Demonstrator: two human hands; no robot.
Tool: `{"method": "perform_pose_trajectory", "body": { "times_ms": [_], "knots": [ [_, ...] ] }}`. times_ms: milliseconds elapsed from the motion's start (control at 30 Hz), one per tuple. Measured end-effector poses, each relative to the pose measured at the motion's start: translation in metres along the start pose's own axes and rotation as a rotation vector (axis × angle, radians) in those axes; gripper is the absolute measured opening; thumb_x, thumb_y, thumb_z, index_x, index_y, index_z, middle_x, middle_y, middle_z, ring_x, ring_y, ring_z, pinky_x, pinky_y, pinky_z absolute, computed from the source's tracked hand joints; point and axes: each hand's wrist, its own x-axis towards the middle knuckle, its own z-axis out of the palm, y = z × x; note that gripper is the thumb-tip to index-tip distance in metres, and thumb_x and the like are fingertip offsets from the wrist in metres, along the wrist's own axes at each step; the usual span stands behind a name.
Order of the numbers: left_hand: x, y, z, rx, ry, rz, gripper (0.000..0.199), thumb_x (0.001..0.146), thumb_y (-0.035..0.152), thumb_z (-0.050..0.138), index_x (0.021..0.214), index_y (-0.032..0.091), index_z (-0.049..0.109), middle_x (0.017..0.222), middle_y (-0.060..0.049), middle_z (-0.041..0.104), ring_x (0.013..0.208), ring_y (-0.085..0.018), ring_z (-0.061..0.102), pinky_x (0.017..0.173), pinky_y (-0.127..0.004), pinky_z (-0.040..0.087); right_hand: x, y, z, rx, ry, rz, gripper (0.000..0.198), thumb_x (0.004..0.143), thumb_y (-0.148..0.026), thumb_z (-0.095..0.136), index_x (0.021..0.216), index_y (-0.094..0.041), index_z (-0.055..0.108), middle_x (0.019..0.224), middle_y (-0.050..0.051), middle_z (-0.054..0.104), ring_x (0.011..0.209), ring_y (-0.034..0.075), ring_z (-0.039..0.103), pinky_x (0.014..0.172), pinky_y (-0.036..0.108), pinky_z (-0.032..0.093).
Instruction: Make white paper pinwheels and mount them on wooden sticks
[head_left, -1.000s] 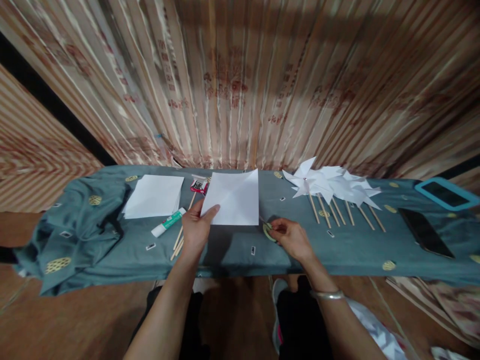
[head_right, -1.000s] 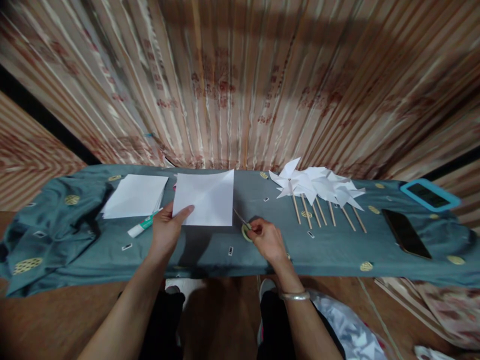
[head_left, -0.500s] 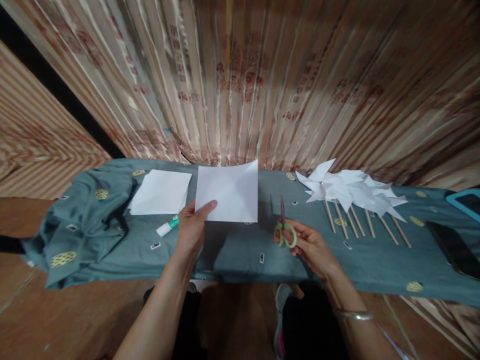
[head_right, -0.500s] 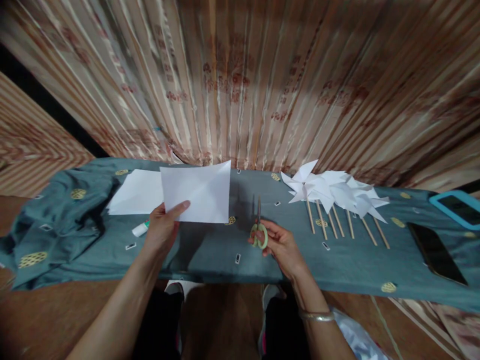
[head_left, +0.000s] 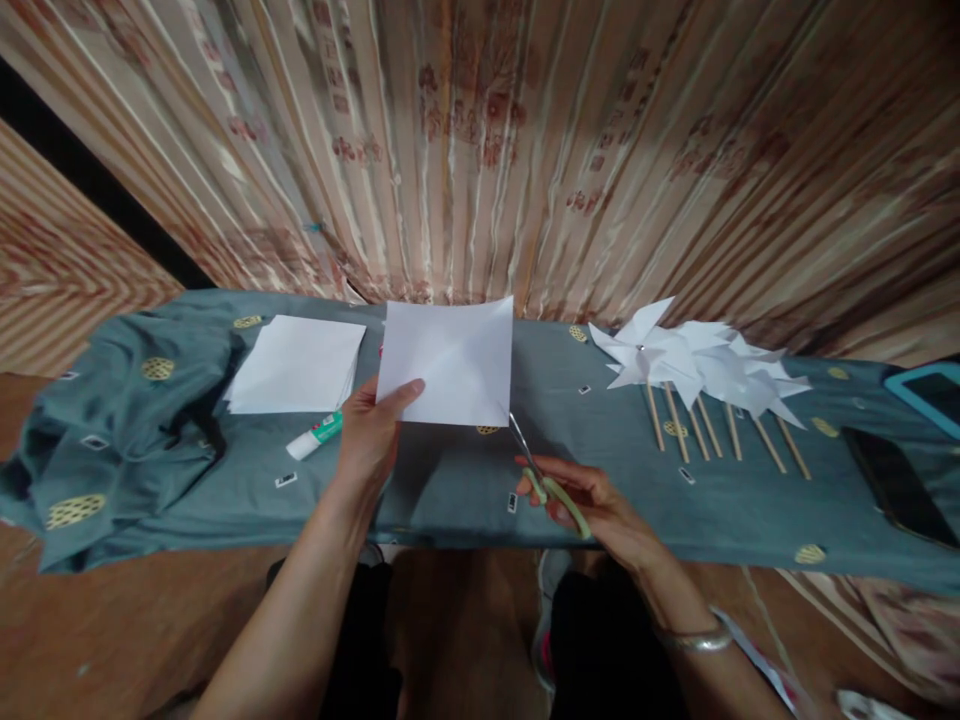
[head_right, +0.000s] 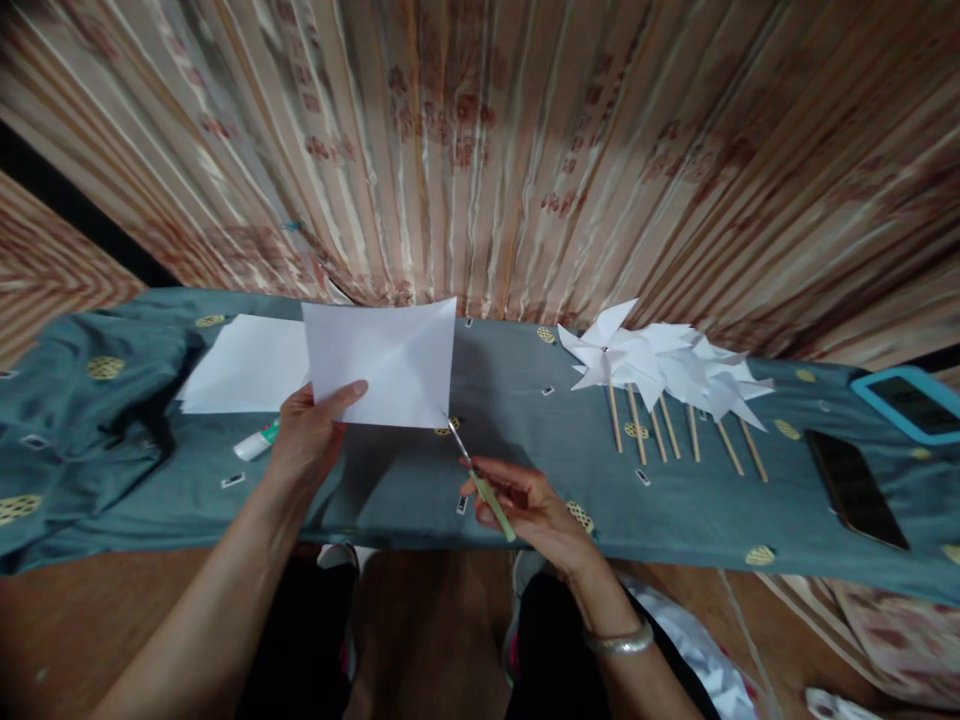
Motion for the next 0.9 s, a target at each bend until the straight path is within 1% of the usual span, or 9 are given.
{"method": "perform_pose_trajectory", "body": {
  "times_ms": [100,200,300,433,533,767,900],
  "knots": [
    [-0.001,-0.004,0.002,0.022,-0.023,-0.009,0.031,0.055,0.022,0.081,0.085,0.016,0.075,0.08,-0.004,0.075,0.072,-0.018,0.068,0.073,-0.031,0.054,-0.001,-0.001,-0.002,-0.021,0.005,0.004,0.057,0.062,-0.04,0.085,0.114,-0.023,0.07,0.095,0.006,0.073,0.073,0.012,0.062,0.066,0.024,0.051],
    [-0.003,-0.007,0.005,0.034,-0.042,-0.012,0.035,0.055,0.021,0.081,0.089,0.015,0.075,0.082,-0.005,0.076,0.072,-0.019,0.069,0.073,-0.031,0.053,-0.002,-0.002,-0.003,0.008,0.029,-0.001,0.057,0.061,-0.043,0.085,0.112,-0.022,0.071,0.092,0.006,0.073,0.068,0.01,0.059,0.059,0.02,0.047],
    [-0.006,-0.009,0.007,0.057,-0.04,-0.009,0.032,0.056,0.023,0.081,0.086,0.016,0.075,0.079,-0.003,0.075,0.068,-0.017,0.067,0.07,-0.029,0.054,-0.002,-0.002,-0.003,0.016,0.044,-0.008,0.054,0.061,-0.044,0.085,0.109,-0.022,0.073,0.088,0.004,0.074,0.065,0.009,0.056,0.056,0.019,0.043],
    [-0.008,-0.011,0.009,0.073,-0.052,-0.007,0.028,0.056,0.024,0.082,0.082,0.015,0.075,0.075,-0.002,0.074,0.065,-0.016,0.066,0.067,-0.028,0.054,-0.001,-0.001,-0.003,-0.015,0.035,0.009,0.054,0.063,-0.044,0.083,0.11,-0.021,0.072,0.088,0.004,0.073,0.068,0.01,0.056,0.058,0.02,0.042],
    [-0.008,-0.012,0.009,0.077,-0.056,-0.01,0.027,0.056,0.024,0.081,0.081,0.015,0.075,0.074,-0.002,0.074,0.064,-0.015,0.065,0.065,-0.028,0.054,0.0,-0.001,-0.003,-0.015,0.03,0.005,0.054,0.064,-0.045,0.083,0.111,-0.021,0.072,0.087,0.004,0.073,0.067,0.01,0.055,0.057,0.02,0.04],
    [-0.008,-0.012,0.007,0.079,-0.057,-0.014,0.026,0.056,0.023,0.081,0.08,0.016,0.075,0.075,-0.002,0.073,0.063,-0.015,0.064,0.065,-0.028,0.052,0.001,-0.003,0.002,0.011,0.041,0.001,0.054,0.059,-0.045,0.085,0.106,-0.02,0.074,0.083,0.006,0.072,0.067,0.011,0.056,0.055,0.021,0.041],
    [-0.008,-0.011,0.007,0.075,-0.056,-0.014,0.027,0.056,0.021,0.081,0.082,0.015,0.075,0.076,-0.002,0.073,0.065,-0.016,0.065,0.068,-0.029,0.051,0.002,-0.002,0.002,-0.005,0.038,0.001,0.051,0.061,-0.043,0.084,0.106,-0.021,0.074,0.083,0.005,0.072,0.066,0.012,0.057,0.055,0.022,0.044]
  ]
}}
